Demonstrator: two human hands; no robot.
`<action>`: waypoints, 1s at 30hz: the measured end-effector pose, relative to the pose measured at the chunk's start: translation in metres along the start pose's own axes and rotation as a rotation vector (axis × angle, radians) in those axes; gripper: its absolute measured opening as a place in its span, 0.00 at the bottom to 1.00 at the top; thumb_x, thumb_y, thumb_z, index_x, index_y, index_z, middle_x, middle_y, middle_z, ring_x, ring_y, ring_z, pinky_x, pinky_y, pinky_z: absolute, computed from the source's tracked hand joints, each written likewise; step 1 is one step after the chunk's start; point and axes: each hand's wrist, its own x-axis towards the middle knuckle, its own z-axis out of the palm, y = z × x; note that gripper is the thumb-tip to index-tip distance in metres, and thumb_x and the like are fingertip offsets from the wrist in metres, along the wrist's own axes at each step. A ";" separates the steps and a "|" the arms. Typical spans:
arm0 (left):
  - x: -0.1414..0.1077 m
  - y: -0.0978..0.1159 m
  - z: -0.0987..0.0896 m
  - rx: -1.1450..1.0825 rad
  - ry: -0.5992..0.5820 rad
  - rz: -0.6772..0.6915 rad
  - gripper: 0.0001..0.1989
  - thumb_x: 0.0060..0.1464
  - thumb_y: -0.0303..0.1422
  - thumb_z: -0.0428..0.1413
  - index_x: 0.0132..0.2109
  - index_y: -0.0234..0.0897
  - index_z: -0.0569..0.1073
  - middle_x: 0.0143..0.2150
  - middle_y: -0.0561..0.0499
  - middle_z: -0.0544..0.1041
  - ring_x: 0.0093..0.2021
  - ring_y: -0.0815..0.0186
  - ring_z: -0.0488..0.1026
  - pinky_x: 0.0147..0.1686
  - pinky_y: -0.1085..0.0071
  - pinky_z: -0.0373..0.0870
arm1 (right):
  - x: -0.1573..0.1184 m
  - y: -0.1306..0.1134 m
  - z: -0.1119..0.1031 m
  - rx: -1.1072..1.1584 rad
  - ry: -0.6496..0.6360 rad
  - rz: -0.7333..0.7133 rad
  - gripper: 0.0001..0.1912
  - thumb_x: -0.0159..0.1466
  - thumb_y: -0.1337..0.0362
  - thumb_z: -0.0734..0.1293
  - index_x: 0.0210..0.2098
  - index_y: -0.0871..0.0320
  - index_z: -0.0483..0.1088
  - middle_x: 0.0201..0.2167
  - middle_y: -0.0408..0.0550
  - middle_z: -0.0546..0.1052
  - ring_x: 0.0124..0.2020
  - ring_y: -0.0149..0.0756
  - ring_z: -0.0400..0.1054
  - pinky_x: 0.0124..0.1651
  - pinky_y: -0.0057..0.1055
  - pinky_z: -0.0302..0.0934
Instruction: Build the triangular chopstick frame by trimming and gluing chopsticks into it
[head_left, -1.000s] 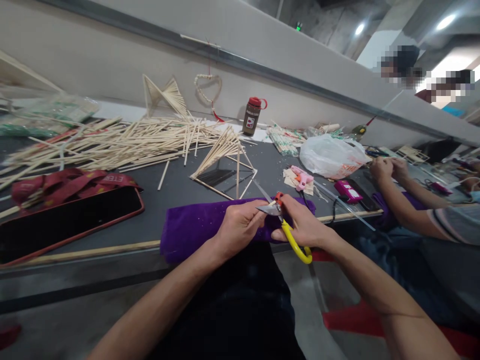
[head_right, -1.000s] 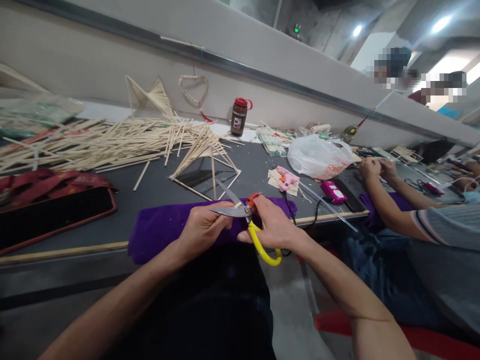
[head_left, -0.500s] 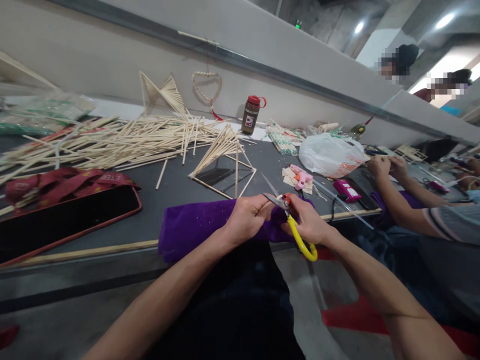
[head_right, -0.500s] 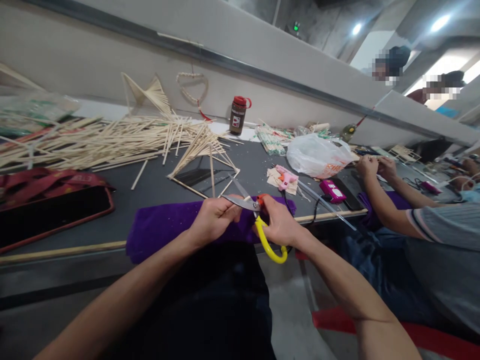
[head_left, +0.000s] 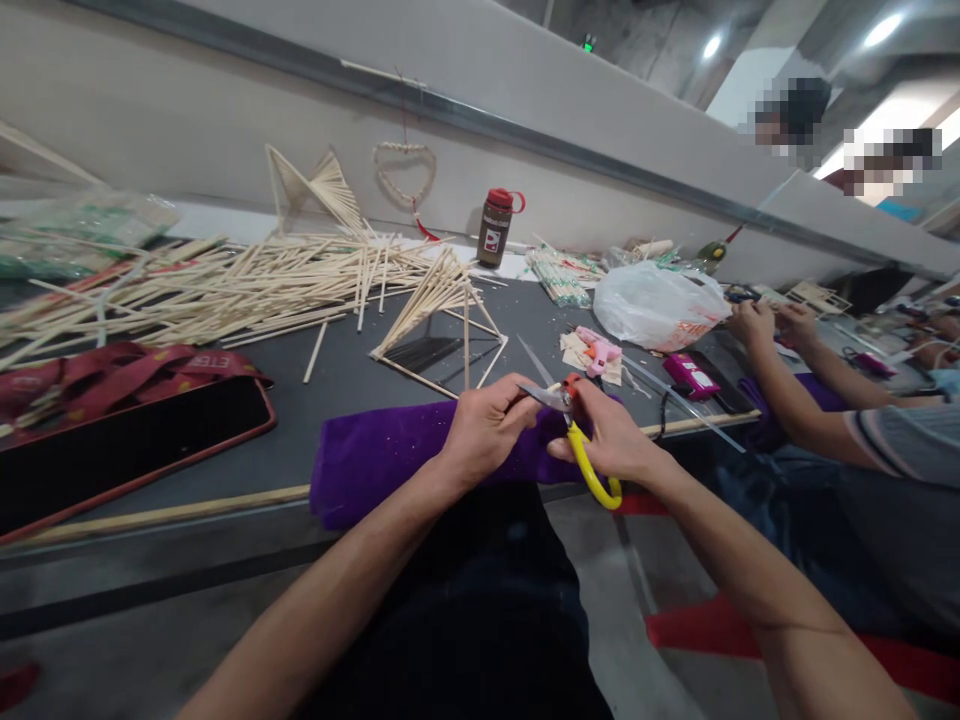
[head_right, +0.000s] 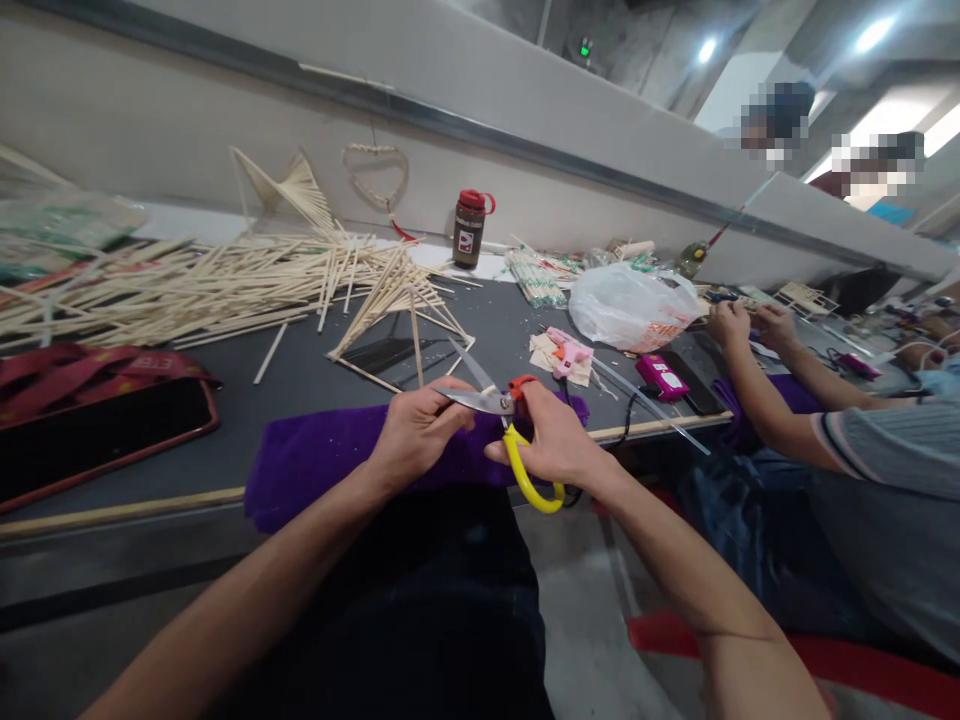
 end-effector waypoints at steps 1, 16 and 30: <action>-0.001 0.001 -0.002 -0.001 -0.006 0.002 0.08 0.56 0.31 0.53 0.33 0.35 0.75 0.26 0.55 0.73 0.26 0.73 0.68 0.28 0.78 0.62 | 0.001 -0.001 0.000 -0.024 0.005 -0.027 0.24 0.50 0.53 0.70 0.39 0.56 0.58 0.32 0.43 0.67 0.29 0.33 0.58 0.32 0.30 0.52; -0.018 0.002 -0.015 -0.465 -0.229 -0.389 0.10 0.53 0.36 0.55 0.30 0.33 0.73 0.17 0.58 0.64 0.16 0.78 0.52 0.16 0.78 0.48 | 0.003 -0.009 -0.005 -0.090 -0.121 -0.226 0.29 0.49 0.49 0.71 0.42 0.58 0.58 0.38 0.49 0.65 0.36 0.39 0.59 0.39 0.36 0.56; -0.025 0.003 -0.017 -0.027 -0.194 -0.095 0.17 0.59 0.33 0.47 0.23 0.34 0.68 0.24 0.54 0.69 0.24 0.74 0.63 0.27 0.77 0.58 | -0.003 -0.012 0.001 -0.006 -0.202 -0.082 0.23 0.51 0.55 0.70 0.39 0.56 0.58 0.35 0.43 0.65 0.32 0.34 0.58 0.33 0.31 0.53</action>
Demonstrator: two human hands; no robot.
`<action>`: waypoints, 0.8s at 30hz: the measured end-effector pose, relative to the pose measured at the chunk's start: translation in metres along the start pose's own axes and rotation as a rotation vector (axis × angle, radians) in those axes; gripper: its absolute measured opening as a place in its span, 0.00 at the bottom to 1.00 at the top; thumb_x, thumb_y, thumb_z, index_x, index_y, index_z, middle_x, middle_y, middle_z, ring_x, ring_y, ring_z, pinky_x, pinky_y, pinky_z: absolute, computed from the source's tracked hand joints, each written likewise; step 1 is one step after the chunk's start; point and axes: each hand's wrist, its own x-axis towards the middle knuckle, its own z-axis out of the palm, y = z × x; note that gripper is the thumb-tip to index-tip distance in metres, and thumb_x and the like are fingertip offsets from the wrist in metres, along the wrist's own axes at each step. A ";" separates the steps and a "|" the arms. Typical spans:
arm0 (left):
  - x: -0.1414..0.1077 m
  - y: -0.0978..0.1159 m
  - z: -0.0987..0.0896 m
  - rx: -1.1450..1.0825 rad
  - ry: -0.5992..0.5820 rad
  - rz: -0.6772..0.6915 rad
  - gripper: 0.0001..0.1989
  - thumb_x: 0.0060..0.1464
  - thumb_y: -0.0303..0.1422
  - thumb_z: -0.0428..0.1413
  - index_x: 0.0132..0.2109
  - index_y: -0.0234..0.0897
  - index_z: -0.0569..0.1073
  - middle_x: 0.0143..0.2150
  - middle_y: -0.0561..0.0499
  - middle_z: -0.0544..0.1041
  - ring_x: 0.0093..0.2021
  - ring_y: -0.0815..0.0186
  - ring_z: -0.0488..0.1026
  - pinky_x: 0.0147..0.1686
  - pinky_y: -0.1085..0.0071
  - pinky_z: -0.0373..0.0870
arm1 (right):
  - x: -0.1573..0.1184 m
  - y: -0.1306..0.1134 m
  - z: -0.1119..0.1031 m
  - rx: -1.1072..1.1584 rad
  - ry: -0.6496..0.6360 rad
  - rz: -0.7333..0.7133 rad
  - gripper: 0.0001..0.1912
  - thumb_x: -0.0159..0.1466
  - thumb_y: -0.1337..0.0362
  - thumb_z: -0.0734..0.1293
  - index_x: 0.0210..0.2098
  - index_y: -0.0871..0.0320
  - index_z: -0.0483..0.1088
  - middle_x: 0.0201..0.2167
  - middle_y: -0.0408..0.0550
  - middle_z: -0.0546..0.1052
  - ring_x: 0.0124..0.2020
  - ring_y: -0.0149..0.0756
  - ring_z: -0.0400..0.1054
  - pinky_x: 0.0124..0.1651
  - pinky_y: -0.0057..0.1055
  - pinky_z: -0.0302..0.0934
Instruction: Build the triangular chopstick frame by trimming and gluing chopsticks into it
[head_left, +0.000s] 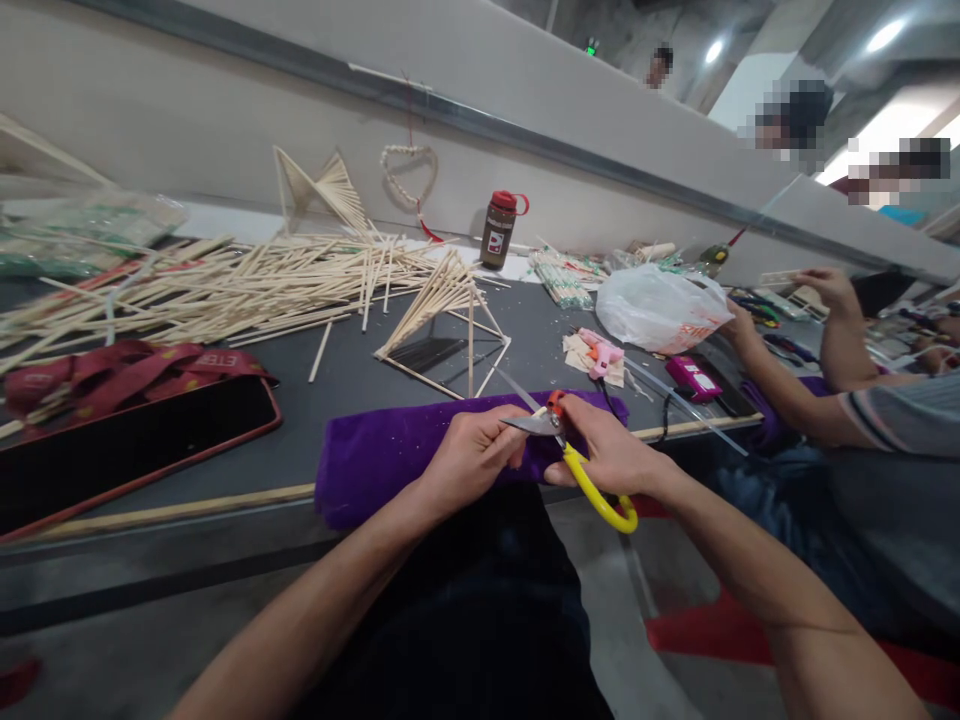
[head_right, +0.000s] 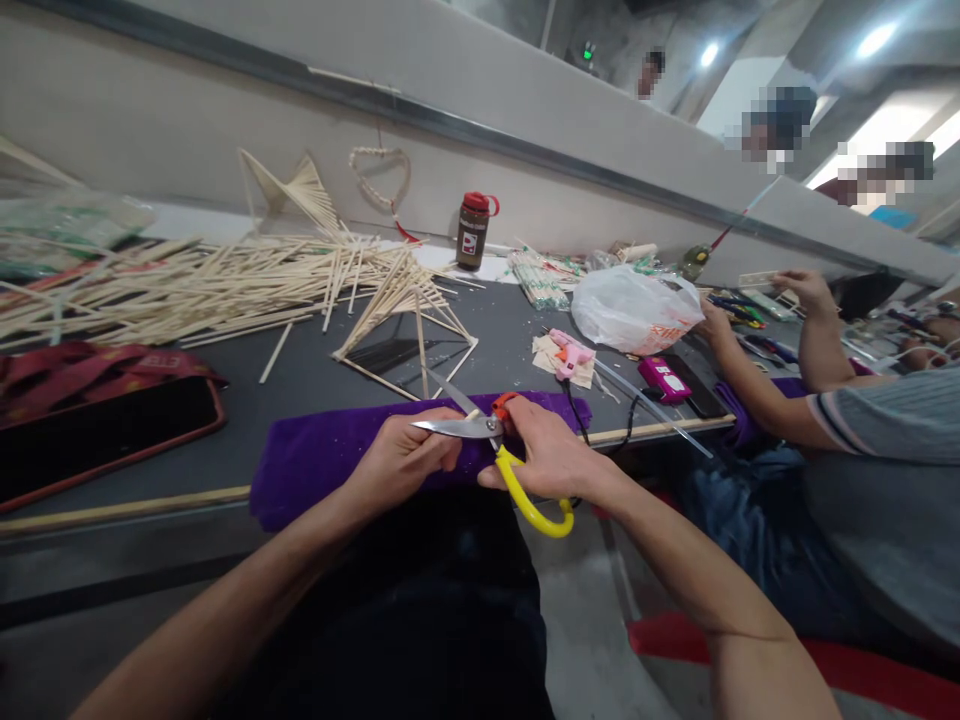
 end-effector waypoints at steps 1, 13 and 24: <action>0.000 0.000 0.000 -0.004 0.004 0.001 0.19 0.60 0.34 0.47 0.22 0.34 0.67 0.25 0.54 0.69 0.24 0.74 0.63 0.26 0.77 0.58 | 0.000 0.000 0.000 0.004 0.009 0.010 0.22 0.51 0.57 0.70 0.39 0.56 0.58 0.34 0.43 0.65 0.31 0.33 0.58 0.33 0.30 0.53; 0.024 -0.012 0.014 -0.017 -0.001 -0.007 0.19 0.60 0.38 0.48 0.24 0.35 0.69 0.20 0.55 0.68 0.22 0.73 0.63 0.26 0.76 0.58 | -0.002 0.014 -0.001 0.104 0.064 0.080 0.18 0.50 0.63 0.68 0.39 0.57 0.61 0.28 0.40 0.65 0.26 0.31 0.56 0.30 0.29 0.50; 0.025 -0.012 0.025 -0.251 0.107 -0.114 0.09 0.52 0.37 0.57 0.35 0.34 0.72 0.24 0.55 0.71 0.25 0.71 0.67 0.27 0.76 0.62 | -0.005 0.019 0.000 0.066 0.077 0.125 0.19 0.51 0.61 0.69 0.39 0.56 0.59 0.26 0.38 0.65 0.25 0.30 0.57 0.28 0.28 0.49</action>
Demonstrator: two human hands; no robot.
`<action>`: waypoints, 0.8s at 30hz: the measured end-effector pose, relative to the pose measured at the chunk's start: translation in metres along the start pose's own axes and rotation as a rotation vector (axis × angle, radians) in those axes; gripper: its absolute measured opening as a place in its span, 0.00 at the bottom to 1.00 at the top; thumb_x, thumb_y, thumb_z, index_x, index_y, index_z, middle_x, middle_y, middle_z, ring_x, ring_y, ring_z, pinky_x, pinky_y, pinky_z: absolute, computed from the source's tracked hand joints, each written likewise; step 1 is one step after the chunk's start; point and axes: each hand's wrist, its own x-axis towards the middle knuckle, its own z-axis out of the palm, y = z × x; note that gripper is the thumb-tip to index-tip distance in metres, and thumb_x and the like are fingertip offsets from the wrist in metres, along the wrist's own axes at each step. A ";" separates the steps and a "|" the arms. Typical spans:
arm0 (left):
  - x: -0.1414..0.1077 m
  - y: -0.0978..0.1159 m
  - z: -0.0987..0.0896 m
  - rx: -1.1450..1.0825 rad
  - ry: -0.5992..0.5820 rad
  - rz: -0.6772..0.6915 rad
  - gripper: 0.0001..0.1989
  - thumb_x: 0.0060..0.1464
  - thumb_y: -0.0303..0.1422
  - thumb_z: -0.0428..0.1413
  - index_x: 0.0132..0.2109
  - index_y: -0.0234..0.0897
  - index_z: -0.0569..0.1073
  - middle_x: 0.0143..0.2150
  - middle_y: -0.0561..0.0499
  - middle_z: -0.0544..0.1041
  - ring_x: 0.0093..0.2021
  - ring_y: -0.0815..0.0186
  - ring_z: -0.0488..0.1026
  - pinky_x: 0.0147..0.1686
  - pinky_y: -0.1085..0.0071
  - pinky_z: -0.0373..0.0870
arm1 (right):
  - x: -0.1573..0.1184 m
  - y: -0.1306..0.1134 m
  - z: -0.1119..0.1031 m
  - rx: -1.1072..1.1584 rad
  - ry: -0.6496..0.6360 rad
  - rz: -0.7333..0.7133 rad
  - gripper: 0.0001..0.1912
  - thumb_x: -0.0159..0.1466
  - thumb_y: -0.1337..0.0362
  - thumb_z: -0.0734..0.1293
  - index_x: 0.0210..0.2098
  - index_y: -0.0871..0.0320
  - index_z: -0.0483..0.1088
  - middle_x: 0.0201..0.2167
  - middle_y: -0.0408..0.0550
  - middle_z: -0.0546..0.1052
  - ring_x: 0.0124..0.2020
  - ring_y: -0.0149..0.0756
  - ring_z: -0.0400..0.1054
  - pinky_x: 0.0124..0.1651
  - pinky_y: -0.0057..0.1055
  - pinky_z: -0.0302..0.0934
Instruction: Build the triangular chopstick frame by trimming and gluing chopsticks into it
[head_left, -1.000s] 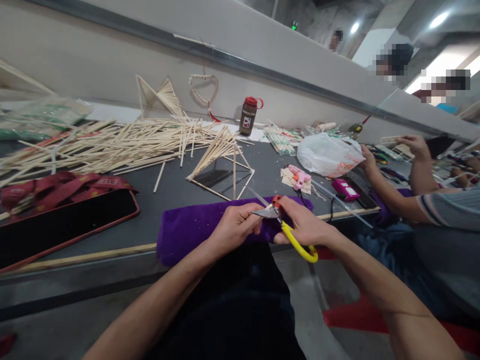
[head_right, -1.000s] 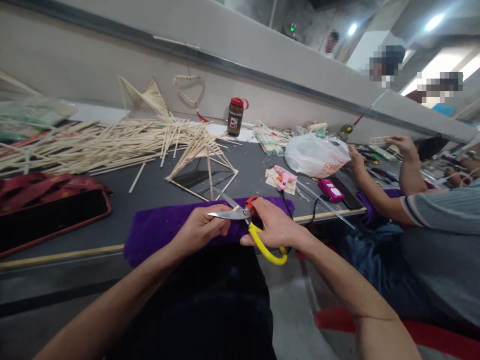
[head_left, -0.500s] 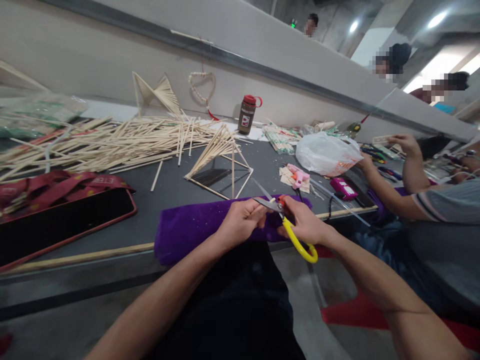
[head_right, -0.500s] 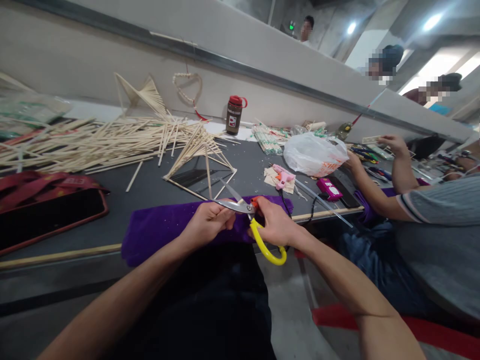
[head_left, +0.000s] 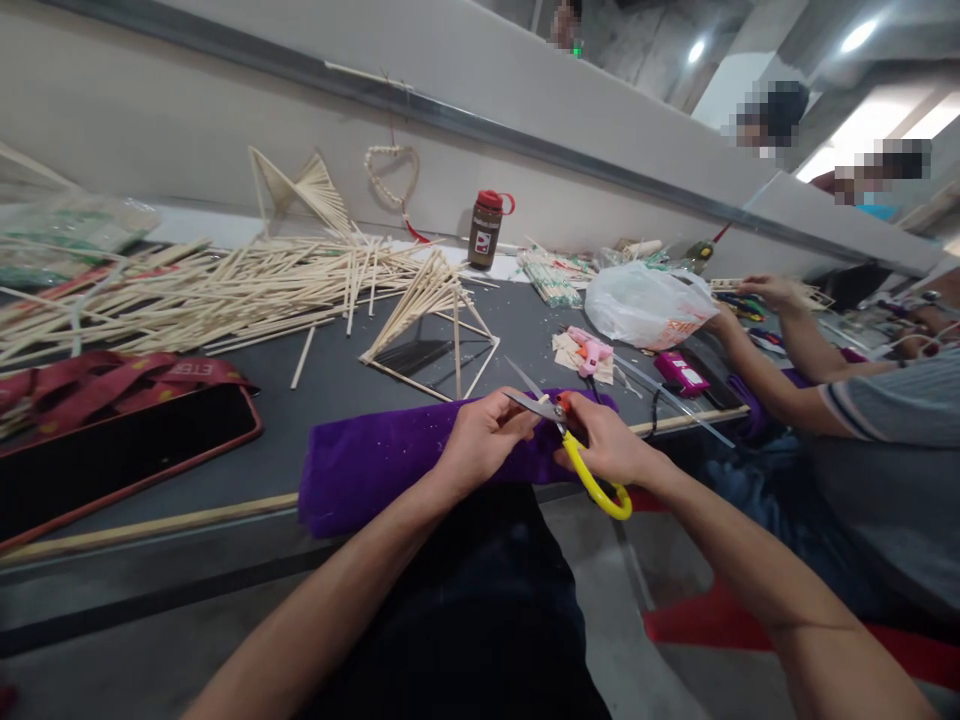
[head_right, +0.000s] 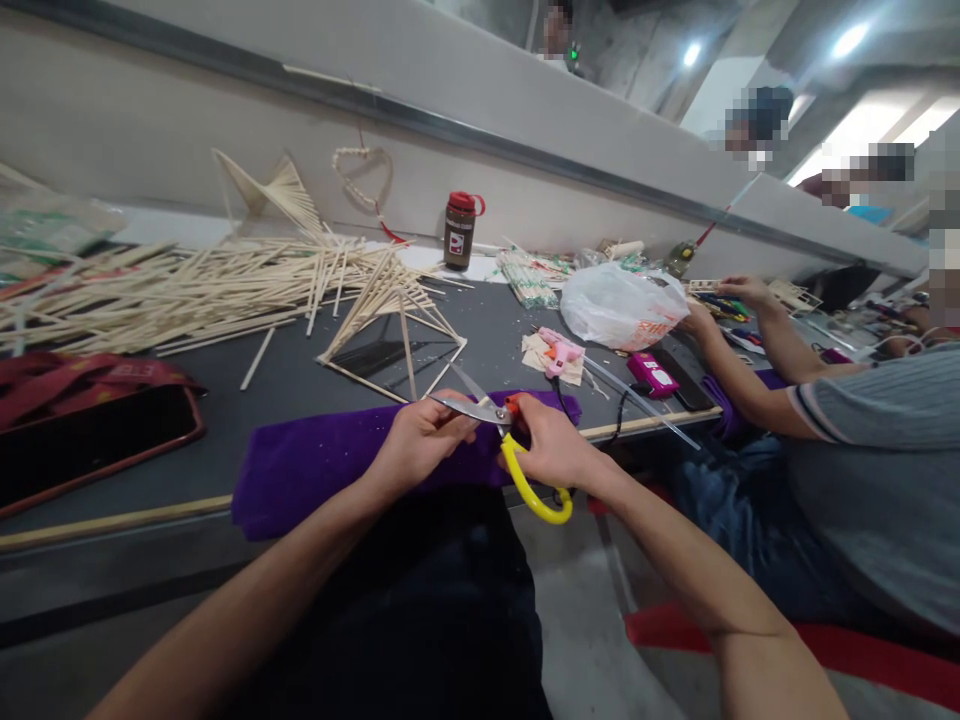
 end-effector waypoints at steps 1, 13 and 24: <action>-0.001 0.001 -0.001 0.032 0.020 -0.002 0.08 0.53 0.36 0.56 0.33 0.34 0.72 0.23 0.56 0.71 0.25 0.72 0.66 0.27 0.76 0.61 | 0.001 -0.001 0.000 -0.014 0.006 0.002 0.20 0.51 0.59 0.69 0.39 0.56 0.59 0.27 0.39 0.65 0.26 0.31 0.58 0.28 0.28 0.50; -0.014 0.014 -0.015 -0.155 -0.093 -0.102 0.09 0.52 0.36 0.56 0.32 0.34 0.71 0.19 0.57 0.68 0.16 0.77 0.55 0.17 0.78 0.50 | 0.005 -0.012 -0.005 -0.154 -0.034 -0.192 0.28 0.51 0.52 0.71 0.43 0.58 0.58 0.39 0.49 0.66 0.37 0.39 0.61 0.40 0.36 0.58; -0.025 0.012 -0.017 -0.345 -0.103 -0.279 0.11 0.46 0.37 0.59 0.33 0.33 0.73 0.16 0.58 0.65 0.13 0.78 0.52 0.14 0.78 0.45 | 0.008 -0.016 -0.006 -0.138 -0.084 -0.307 0.26 0.49 0.53 0.73 0.39 0.57 0.58 0.38 0.48 0.65 0.37 0.39 0.59 0.40 0.37 0.59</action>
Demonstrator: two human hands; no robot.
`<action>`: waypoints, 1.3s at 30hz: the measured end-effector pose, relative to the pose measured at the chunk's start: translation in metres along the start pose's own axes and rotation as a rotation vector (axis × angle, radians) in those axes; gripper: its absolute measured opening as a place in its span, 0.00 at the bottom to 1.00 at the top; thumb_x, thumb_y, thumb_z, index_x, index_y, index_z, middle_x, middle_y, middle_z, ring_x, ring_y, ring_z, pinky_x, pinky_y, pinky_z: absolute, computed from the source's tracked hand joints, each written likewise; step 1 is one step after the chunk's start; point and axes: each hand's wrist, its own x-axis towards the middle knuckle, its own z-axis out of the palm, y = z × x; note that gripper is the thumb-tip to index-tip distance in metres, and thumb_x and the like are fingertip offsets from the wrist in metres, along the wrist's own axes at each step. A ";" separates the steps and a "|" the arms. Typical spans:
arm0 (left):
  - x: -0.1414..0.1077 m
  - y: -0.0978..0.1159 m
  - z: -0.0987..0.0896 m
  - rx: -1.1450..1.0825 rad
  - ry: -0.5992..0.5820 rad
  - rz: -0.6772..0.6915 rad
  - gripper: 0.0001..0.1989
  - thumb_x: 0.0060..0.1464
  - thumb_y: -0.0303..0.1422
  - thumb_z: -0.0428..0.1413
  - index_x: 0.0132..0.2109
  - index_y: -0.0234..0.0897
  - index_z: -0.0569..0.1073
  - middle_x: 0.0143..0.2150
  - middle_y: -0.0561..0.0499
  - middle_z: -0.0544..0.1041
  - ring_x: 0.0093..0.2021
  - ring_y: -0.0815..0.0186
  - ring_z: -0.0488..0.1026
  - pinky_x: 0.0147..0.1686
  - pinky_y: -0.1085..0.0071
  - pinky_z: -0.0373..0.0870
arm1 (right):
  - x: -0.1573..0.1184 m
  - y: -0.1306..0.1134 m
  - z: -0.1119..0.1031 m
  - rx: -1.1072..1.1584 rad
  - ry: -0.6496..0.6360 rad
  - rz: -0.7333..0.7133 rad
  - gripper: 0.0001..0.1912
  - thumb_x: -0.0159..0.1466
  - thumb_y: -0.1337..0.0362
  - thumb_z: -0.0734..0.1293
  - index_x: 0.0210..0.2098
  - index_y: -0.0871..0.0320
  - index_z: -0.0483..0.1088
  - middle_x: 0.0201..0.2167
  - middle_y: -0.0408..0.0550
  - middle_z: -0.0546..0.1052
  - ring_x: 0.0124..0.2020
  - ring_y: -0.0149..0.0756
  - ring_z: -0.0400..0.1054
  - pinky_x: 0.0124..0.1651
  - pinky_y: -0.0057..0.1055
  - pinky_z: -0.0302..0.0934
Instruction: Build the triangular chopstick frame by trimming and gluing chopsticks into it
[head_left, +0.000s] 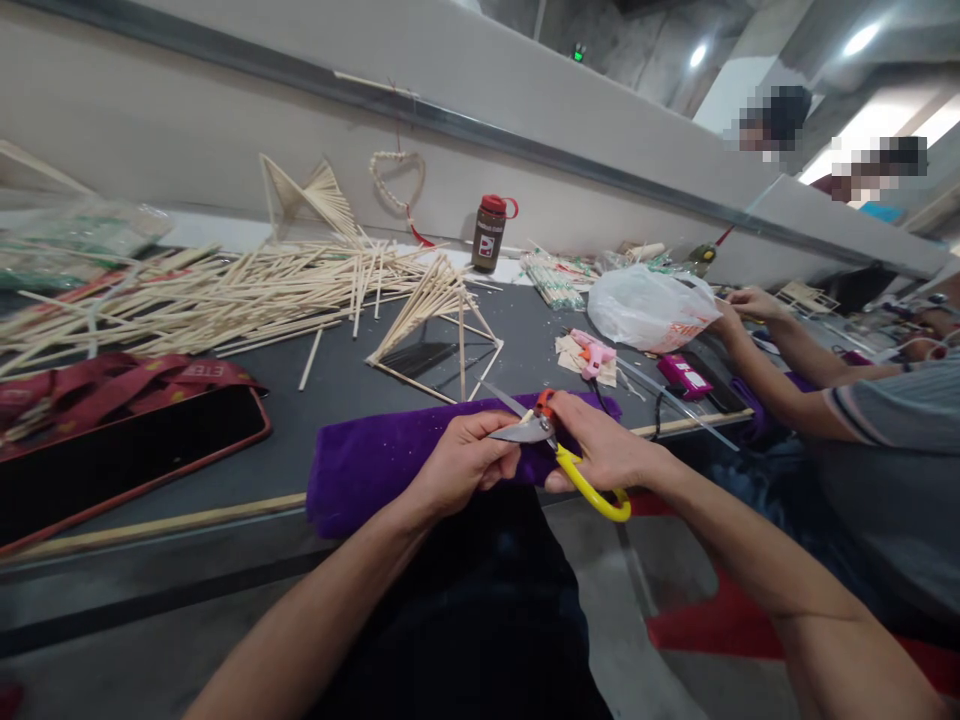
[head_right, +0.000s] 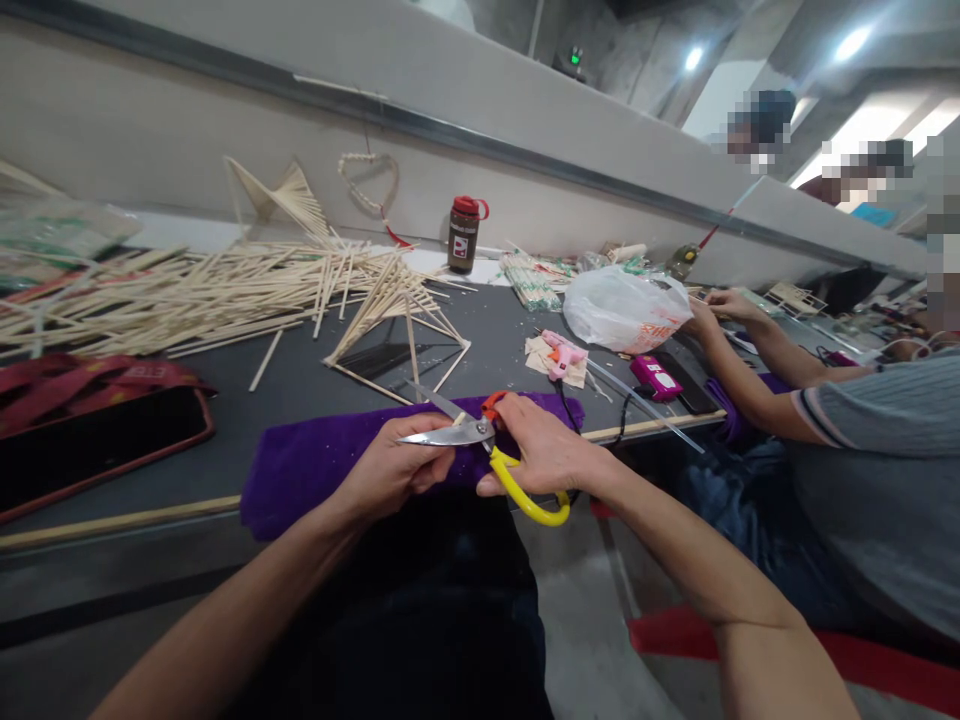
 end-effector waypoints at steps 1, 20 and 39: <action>-0.001 0.001 0.000 0.027 -0.003 0.009 0.10 0.48 0.37 0.58 0.33 0.33 0.73 0.16 0.58 0.66 0.13 0.78 0.52 0.14 0.78 0.46 | 0.000 0.000 0.000 0.001 -0.001 0.001 0.26 0.49 0.53 0.73 0.39 0.57 0.58 0.38 0.48 0.65 0.37 0.39 0.59 0.40 0.37 0.59; -0.010 0.001 -0.009 0.429 -0.151 0.209 0.10 0.61 0.32 0.46 0.33 0.35 0.67 0.20 0.57 0.67 0.20 0.74 0.61 0.23 0.77 0.56 | -0.004 -0.005 -0.004 0.016 -0.062 0.060 0.30 0.49 0.49 0.73 0.43 0.58 0.60 0.40 0.49 0.68 0.38 0.40 0.63 0.39 0.37 0.58; -0.012 0.005 -0.003 0.479 -0.200 0.250 0.16 0.62 0.40 0.44 0.31 0.35 0.67 0.20 0.57 0.65 0.20 0.74 0.60 0.23 0.75 0.55 | -0.012 -0.008 0.005 0.009 0.046 0.095 0.20 0.48 0.62 0.70 0.36 0.56 0.56 0.30 0.42 0.66 0.29 0.33 0.57 0.31 0.30 0.50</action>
